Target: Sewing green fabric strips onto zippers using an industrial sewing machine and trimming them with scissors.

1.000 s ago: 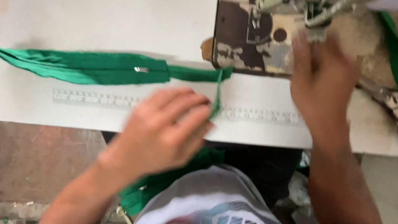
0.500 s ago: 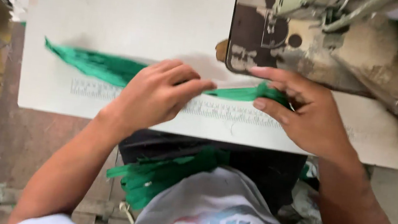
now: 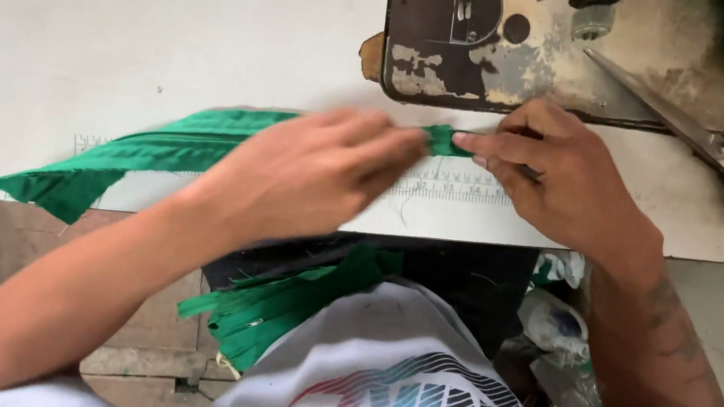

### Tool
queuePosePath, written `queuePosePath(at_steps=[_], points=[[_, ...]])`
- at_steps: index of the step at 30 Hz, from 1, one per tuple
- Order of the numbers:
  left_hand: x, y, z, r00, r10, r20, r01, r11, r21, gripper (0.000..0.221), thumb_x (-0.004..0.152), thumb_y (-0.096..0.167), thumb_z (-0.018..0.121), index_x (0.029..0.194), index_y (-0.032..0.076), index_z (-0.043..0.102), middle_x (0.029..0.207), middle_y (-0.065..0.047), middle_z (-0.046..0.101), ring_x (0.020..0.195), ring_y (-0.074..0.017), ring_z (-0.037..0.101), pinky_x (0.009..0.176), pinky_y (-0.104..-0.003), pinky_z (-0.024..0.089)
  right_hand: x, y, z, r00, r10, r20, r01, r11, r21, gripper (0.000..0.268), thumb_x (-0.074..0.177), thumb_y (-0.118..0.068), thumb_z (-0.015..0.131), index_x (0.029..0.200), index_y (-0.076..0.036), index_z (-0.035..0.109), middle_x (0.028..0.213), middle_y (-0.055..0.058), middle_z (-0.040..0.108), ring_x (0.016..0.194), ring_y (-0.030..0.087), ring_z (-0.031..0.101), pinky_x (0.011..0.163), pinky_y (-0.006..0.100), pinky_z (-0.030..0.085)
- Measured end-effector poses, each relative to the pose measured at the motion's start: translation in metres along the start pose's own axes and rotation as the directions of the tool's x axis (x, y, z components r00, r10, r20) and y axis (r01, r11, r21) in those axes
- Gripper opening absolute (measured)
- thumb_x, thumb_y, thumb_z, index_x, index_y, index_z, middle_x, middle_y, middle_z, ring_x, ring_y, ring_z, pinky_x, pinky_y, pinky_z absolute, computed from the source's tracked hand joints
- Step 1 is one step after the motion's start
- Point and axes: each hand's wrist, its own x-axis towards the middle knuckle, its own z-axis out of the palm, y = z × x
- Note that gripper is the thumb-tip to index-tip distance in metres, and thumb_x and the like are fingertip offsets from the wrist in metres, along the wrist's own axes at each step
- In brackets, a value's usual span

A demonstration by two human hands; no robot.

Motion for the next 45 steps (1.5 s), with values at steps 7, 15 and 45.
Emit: queuePosePath(at_steps=[7, 15, 45], points=[[0.002, -0.026, 0.027, 0.977, 0.210, -0.029, -0.201, 0.962, 0.187, 0.032, 0.094, 0.014, 0.043, 0.119, 0.003, 0.058, 0.124, -0.006, 0.057, 0.092, -0.0191, 0.044, 0.085, -0.031, 0.042, 0.015, -0.018, -0.033, 0.959, 0.279, 0.057, -0.280, 0.960, 0.017, 0.032, 0.088, -0.026, 0.057, 0.116, -0.013, 0.062, 0.089, 0.009, 0.059, 0.058, 0.021, 0.051, 0.054, 0.034, 0.037], [-0.001, -0.023, 0.029, 0.978, 0.180, -0.101, -0.165, 0.976, 0.142, 0.034, 0.092, 0.022, 0.045, 0.115, 0.003, 0.062, 0.122, -0.005, 0.058, 0.099, -0.0210, 0.042, 0.083, -0.035, 0.043, 0.019, -0.046, -0.028, 0.726, 0.687, 0.042, -0.589, 0.588, 0.554, 0.005, 0.084, -0.013, 0.062, 0.089, -0.012, 0.060, 0.084, -0.001, 0.062, 0.079, 0.009, 0.056, 0.076, 0.025, 0.043], [-0.020, -0.029, 0.016, 0.966, 0.171, -0.196, -0.171, 0.985, 0.013, 0.023, 0.087, 0.007, 0.047, 0.094, -0.002, 0.067, 0.107, -0.011, 0.060, 0.091, -0.0249, 0.051, 0.077, -0.036, 0.046, 0.011, -0.084, 0.056, 0.959, 0.068, -0.273, -0.111, 0.983, -0.144, 0.081, 0.079, -0.050, 0.071, 0.131, 0.003, 0.038, 0.136, 0.018, 0.042, 0.130, 0.029, 0.039, 0.112, 0.045, 0.029]])
